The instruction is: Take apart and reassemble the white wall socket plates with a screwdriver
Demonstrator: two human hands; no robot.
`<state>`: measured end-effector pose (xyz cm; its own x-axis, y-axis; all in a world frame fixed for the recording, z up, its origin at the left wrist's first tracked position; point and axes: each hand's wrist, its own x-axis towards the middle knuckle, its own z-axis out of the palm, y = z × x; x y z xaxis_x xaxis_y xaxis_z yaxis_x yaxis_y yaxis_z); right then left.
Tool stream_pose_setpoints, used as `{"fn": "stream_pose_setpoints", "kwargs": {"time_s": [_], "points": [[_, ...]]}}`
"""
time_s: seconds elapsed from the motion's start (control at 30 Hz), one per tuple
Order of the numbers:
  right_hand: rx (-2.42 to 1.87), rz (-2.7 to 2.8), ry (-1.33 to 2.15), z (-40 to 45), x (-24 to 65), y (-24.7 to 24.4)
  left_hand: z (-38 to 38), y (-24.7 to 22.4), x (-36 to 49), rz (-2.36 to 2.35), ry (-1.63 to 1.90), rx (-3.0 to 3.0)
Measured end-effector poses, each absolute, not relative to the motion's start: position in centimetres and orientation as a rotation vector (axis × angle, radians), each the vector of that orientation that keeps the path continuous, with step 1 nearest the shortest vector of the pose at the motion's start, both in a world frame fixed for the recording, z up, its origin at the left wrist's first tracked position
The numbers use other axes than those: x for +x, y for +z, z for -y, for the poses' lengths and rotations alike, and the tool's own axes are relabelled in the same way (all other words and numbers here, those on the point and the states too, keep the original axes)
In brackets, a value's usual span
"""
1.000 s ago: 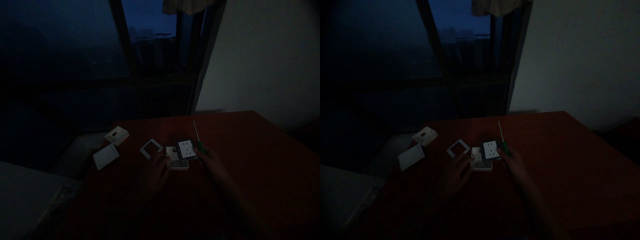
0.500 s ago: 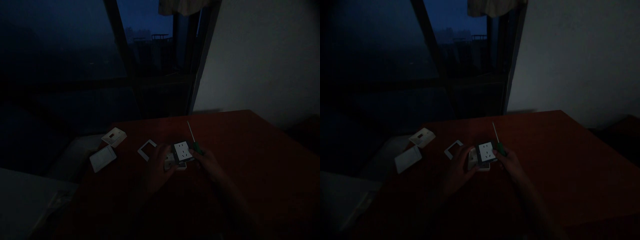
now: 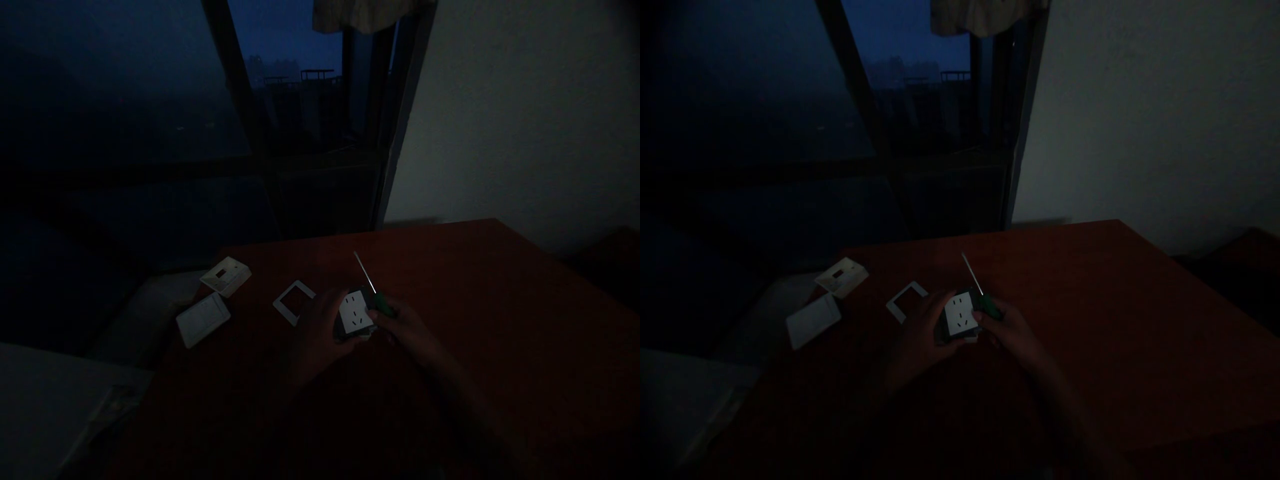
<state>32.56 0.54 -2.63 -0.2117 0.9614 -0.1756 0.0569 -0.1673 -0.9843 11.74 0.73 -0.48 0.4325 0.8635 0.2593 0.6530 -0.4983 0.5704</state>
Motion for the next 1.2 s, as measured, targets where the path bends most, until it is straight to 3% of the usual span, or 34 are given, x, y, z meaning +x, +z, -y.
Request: {"fn": "stream_pose_setpoints", "kwargs": {"time_s": [0.53, 0.87, 1.2], "points": [[-1.598, 1.53, 0.877, -1.7, 31.3, -5.0, 2.1, -1.6, 3.9, -1.705, 0.715, 2.339], [-1.632, 1.54, 0.837, -2.3, 33.5, -5.0, 3.9, -4.1, 5.6, -1.57, 0.617, 2.36], [-1.63, 1.484, 0.883, -2.2, 33.9, -4.5, 1.3, -1.0, 8.7, -1.438, 0.468, 2.401]]}}
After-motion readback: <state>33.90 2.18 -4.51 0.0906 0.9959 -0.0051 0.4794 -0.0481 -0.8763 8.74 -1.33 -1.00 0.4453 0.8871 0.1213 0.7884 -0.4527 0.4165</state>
